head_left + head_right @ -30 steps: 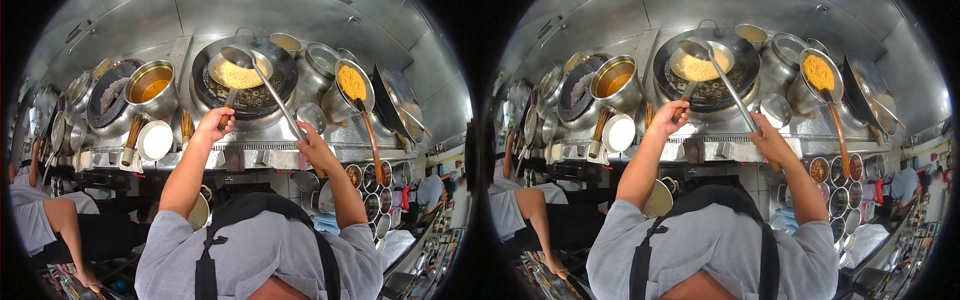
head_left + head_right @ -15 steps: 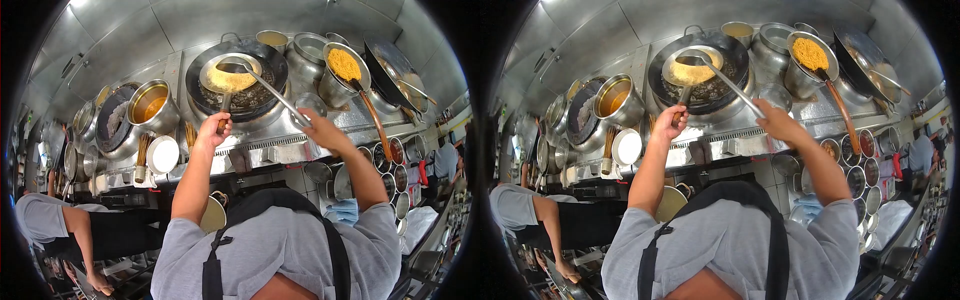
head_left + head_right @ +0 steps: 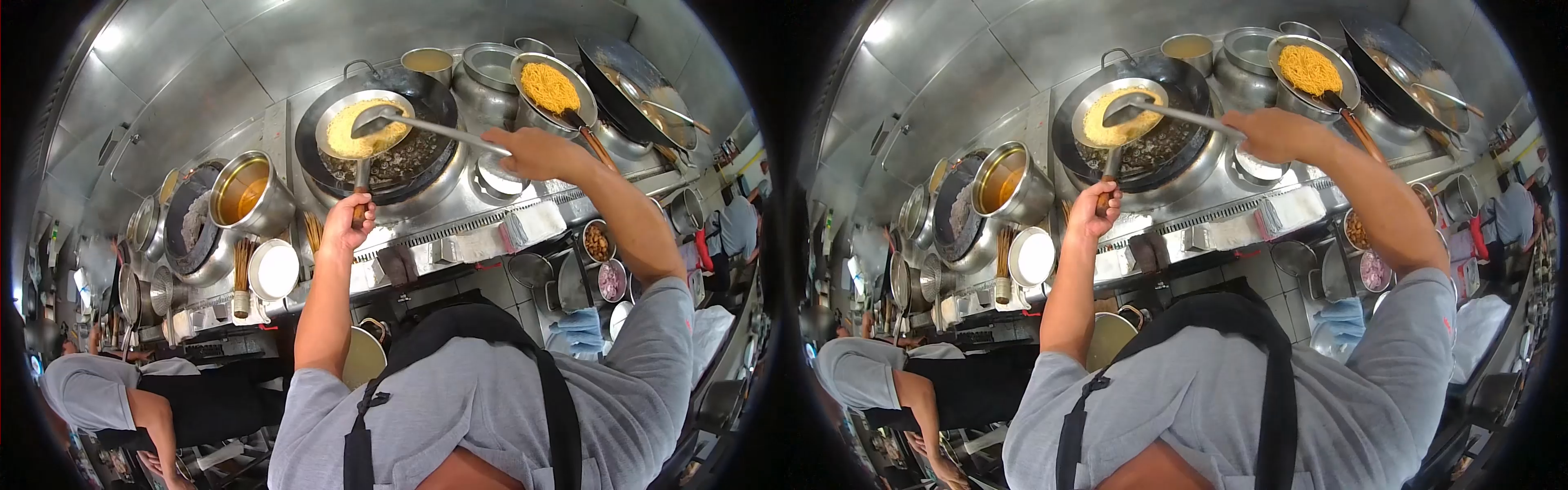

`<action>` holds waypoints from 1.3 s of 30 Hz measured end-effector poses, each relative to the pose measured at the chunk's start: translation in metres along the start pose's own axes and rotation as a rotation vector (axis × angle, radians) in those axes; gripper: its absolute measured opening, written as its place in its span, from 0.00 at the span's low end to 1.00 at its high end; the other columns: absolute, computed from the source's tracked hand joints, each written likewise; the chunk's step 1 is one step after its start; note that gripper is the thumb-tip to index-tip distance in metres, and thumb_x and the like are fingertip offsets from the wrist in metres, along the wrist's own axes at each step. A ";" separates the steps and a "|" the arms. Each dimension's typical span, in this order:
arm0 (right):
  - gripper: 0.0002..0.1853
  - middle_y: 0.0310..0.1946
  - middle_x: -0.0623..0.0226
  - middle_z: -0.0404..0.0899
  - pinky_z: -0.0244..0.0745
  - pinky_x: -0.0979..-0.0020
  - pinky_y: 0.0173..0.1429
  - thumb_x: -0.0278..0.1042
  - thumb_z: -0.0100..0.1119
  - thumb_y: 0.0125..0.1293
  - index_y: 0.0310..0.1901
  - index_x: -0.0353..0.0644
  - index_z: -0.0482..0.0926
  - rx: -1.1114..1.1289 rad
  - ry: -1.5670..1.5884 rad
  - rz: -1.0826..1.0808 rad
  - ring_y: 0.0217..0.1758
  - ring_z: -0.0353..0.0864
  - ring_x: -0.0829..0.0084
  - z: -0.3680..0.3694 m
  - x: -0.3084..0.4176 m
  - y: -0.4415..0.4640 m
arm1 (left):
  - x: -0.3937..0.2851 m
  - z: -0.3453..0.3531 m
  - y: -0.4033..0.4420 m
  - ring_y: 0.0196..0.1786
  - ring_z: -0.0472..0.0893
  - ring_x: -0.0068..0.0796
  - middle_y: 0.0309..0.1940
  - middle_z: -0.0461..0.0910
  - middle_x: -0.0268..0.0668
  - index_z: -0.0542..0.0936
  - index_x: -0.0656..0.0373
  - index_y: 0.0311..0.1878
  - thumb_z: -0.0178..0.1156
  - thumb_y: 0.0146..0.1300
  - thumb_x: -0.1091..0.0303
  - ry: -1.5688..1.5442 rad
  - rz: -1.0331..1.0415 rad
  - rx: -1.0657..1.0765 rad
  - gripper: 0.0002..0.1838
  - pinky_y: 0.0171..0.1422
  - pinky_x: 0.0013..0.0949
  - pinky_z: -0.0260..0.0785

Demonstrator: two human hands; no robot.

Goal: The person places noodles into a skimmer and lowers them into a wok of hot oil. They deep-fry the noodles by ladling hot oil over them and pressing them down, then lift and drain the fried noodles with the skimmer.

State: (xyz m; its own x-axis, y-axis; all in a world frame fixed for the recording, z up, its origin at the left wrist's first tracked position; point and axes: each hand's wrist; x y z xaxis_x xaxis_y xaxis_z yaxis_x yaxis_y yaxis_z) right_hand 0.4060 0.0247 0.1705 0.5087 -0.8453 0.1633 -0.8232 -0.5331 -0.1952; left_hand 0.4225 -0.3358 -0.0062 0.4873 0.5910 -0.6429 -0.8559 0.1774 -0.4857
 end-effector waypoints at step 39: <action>0.30 0.20 0.74 0.69 0.59 0.78 0.14 0.26 0.55 0.66 0.69 0.40 0.59 -0.554 1.114 0.487 0.14 0.65 0.83 0.182 -0.024 -0.077 | -0.009 -0.009 -0.001 0.21 0.71 0.21 0.26 0.73 0.35 0.72 0.58 0.37 0.59 0.60 0.72 -0.056 -0.045 0.075 0.06 0.18 0.21 0.62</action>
State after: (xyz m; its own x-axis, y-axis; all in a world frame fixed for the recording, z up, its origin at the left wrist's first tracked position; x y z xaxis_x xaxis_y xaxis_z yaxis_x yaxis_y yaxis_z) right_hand 0.5027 0.0798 0.0053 -0.1215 -0.3236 0.9384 -0.9889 0.1213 -0.0862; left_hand 0.4203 -0.3481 -0.0057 0.5165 0.6243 -0.5861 -0.8451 0.2614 -0.4663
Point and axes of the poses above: each hand's wrist, its own y-axis towards the middle knuckle, its own z-axis out of the palm, x = y × z
